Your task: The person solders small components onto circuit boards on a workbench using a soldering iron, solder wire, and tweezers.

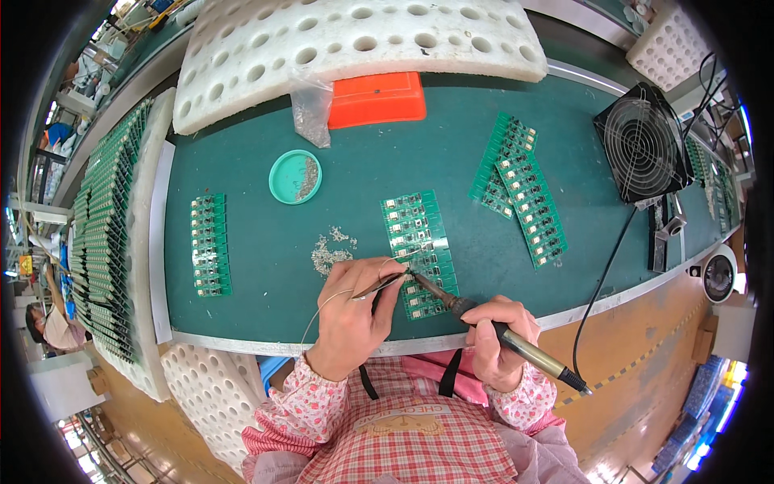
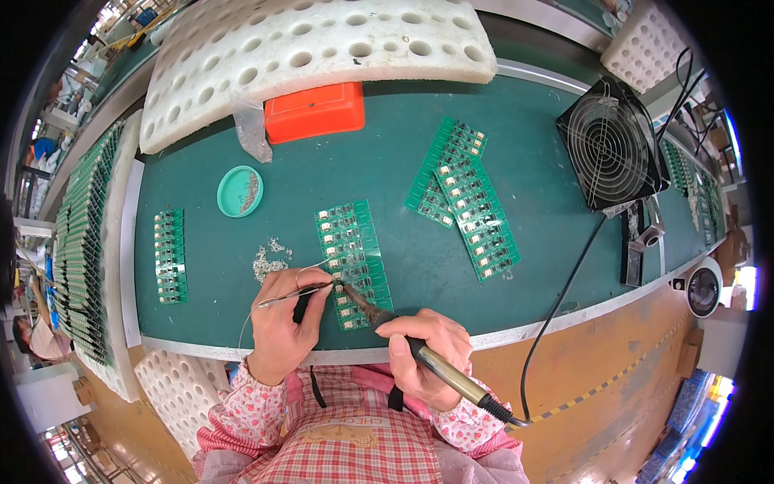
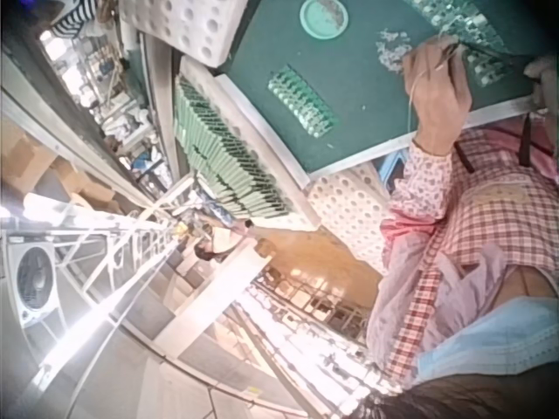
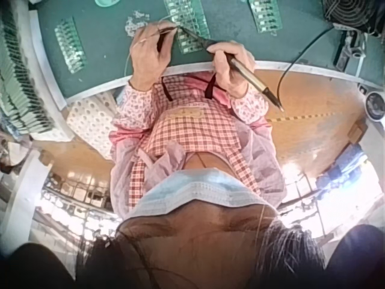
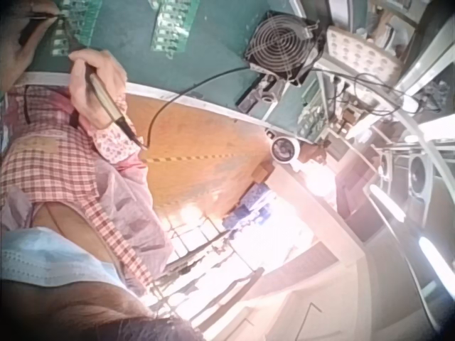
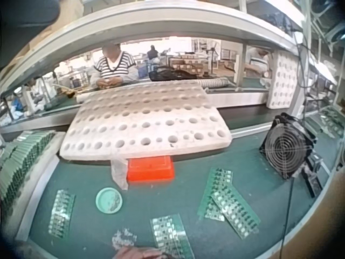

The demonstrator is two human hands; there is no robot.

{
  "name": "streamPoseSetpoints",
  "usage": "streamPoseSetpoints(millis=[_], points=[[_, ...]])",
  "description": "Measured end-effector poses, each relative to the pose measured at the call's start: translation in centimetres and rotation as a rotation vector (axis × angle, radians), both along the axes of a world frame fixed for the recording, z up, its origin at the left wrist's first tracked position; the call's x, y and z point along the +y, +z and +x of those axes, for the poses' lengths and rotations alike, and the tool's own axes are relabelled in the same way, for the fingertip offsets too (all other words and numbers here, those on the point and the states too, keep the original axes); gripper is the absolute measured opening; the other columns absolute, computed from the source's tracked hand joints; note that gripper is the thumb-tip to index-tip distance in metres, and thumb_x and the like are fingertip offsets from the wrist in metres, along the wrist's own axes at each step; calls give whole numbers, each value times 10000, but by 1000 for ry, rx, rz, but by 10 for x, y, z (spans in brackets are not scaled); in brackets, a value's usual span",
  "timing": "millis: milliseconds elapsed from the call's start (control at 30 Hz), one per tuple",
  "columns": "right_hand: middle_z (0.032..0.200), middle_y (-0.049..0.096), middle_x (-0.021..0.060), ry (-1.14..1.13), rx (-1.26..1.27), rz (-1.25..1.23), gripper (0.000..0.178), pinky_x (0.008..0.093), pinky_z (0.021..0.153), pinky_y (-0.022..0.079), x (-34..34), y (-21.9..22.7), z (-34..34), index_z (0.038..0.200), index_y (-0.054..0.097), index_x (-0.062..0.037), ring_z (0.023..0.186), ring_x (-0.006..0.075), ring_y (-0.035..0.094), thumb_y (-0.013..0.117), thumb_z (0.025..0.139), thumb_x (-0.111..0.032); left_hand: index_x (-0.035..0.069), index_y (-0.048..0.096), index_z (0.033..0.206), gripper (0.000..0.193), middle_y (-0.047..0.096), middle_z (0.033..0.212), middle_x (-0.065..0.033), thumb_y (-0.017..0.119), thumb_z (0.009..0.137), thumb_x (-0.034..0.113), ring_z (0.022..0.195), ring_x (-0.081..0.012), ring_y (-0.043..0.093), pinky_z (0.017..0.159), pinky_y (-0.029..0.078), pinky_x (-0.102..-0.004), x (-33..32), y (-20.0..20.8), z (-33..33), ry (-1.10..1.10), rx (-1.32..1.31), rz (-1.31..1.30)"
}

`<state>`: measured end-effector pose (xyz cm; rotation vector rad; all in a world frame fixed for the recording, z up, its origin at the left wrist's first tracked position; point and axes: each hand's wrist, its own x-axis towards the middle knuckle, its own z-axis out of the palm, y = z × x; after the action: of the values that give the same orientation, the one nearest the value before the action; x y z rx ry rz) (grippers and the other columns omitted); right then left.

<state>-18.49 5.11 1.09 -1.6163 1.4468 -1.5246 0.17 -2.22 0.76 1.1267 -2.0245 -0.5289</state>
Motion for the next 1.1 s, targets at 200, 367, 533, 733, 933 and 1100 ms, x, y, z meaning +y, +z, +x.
streamPoseSetpoints(millis=[200,367,533,733,933,1100], points=[[678,666,62,-2,38,13,55,312,479,453,-4,-1,3,903,657,-52,494,183,557,675,853,-63,41,674,967,192,703,961,-83,727,800,-38,816,-297,629,726,493,-376,0,-1,0,1,3,1],[683,665,59,51,118,-51,77,322,474,453,-8,3,1,911,659,-50,487,192,554,682,838,-48,42,668,978,204,703,967,-79,721,800,-43,810,-299,626,727,486,-372,-1,-1,1,-9,19,-8],[699,656,44,119,219,-107,119,332,474,454,-12,9,-2,920,663,-55,489,206,555,702,810,-35,39,666,975,197,704,971,-80,720,803,-39,817,-300,631,732,486,-371,-1,-2,1,-9,17,-5],[712,642,48,178,256,-110,163,336,487,461,-15,13,-4,915,669,-67,507,213,569,721,770,-12,32,664,968,188,706,971,-82,719,804,-40,825,-302,636,738,487,-375,0,-2,1,-9,14,1],[668,632,44,123,237,-156,135,328,468,449,-11,8,-7,901,672,-56,483,208,558,710,778,-14,30,663,961,178,707,965,-82,718,806,-37,824,-303,640,741,488,-376,-1,-2,0,-7,12,1],[649,648,45,-65,127,-181,62,310,444,420,2,-4,-7,894,665,-35,458,178,523,669,843,-71,33,663,962,184,707,961,-84,716,802,-40,825,-302,642,743,489,-376,-1,-1,0,-4,16,1]])
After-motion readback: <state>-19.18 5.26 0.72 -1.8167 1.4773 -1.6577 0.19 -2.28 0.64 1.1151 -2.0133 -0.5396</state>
